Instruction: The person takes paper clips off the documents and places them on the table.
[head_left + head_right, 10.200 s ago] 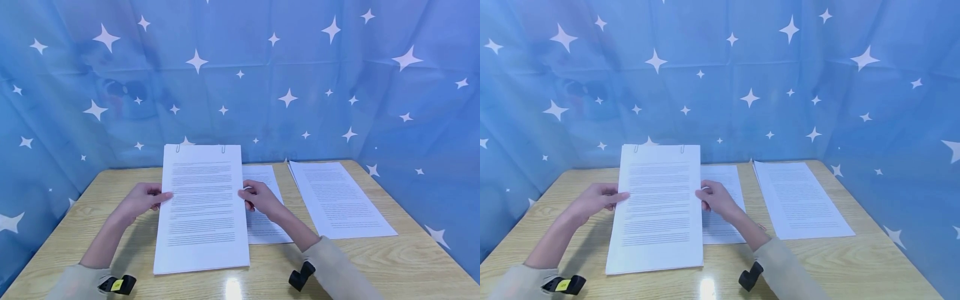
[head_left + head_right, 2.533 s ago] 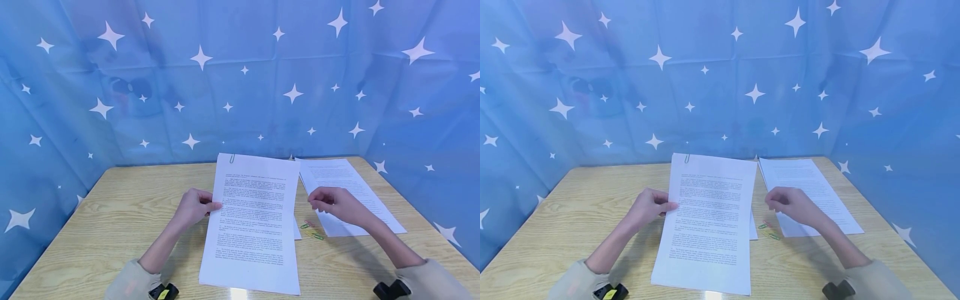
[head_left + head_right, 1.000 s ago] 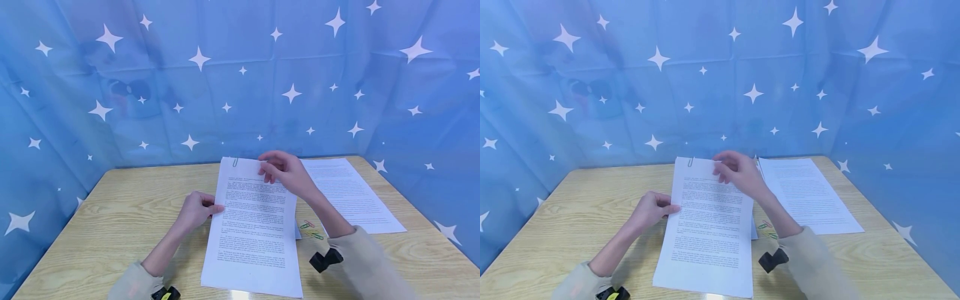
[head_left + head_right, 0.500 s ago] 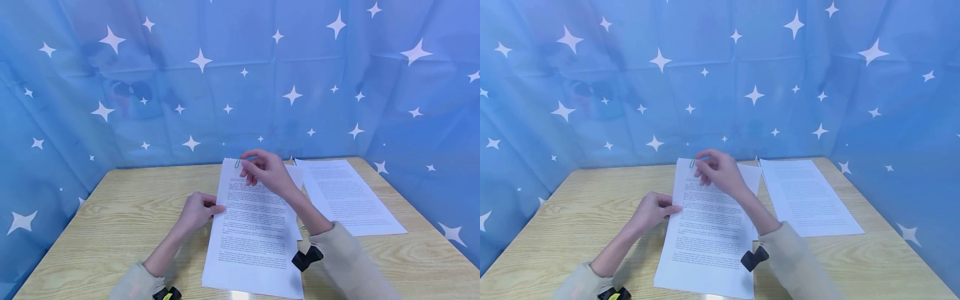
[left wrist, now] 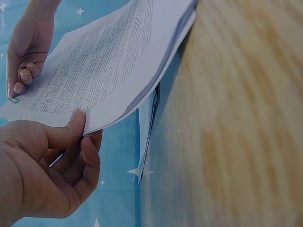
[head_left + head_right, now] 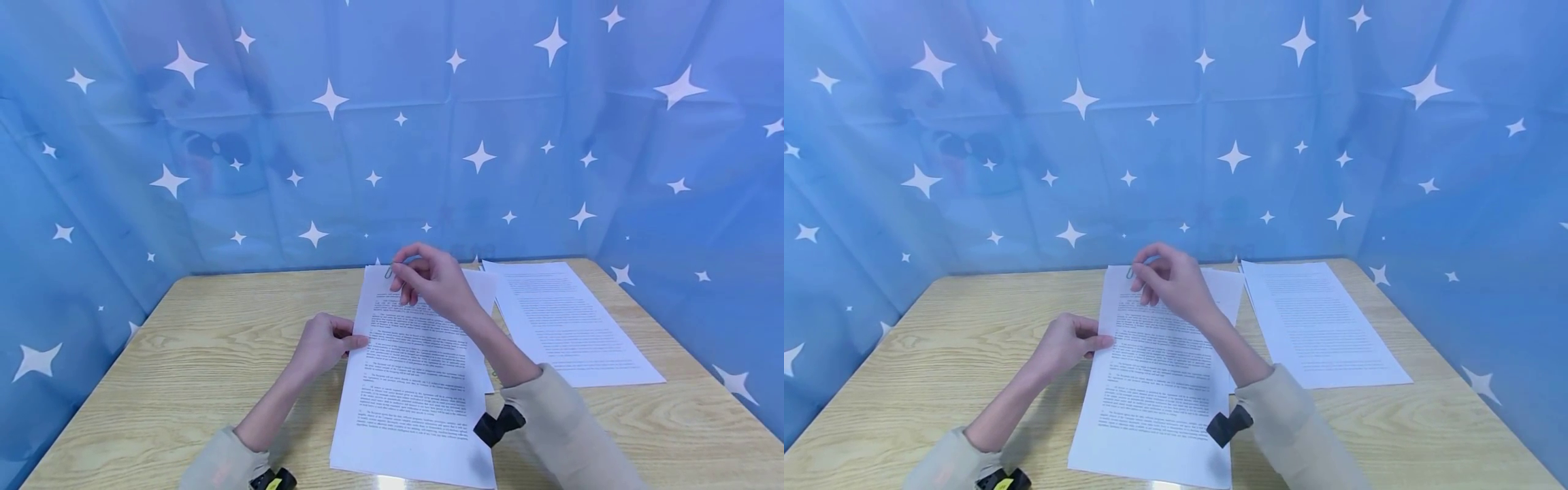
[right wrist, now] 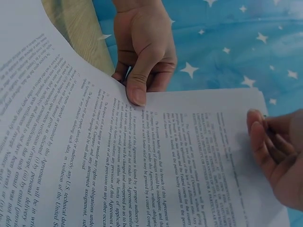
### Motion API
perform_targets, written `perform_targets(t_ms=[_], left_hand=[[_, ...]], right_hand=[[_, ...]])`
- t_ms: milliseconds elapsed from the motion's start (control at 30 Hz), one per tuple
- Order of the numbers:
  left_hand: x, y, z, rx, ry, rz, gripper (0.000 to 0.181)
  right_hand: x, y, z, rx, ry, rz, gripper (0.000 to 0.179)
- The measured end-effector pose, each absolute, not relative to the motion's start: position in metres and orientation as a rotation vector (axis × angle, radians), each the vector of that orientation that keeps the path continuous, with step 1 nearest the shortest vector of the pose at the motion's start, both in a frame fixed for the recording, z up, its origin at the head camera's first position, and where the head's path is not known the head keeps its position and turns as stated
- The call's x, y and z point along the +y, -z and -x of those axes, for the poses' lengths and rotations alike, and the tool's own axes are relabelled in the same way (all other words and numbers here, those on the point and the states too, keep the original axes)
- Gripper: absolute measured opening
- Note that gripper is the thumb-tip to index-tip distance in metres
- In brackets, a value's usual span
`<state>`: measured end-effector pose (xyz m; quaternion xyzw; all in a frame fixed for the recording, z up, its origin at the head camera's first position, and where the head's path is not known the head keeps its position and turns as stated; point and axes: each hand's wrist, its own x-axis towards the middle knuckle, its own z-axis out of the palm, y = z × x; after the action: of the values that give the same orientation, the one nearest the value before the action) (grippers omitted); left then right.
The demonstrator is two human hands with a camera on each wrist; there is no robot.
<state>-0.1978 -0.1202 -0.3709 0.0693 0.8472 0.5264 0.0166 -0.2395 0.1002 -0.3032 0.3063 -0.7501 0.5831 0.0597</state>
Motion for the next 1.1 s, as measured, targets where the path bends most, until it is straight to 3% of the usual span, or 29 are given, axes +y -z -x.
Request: perform_targets(t_ms=[1100], left_hand=[[-0.123, 0.368, 0.198, 2.599, -1.661, -0.171, 0.004]], right_hand=[[0.117, 0.3, 0.234, -2.128, -1.746, -0.864, 0.01]])
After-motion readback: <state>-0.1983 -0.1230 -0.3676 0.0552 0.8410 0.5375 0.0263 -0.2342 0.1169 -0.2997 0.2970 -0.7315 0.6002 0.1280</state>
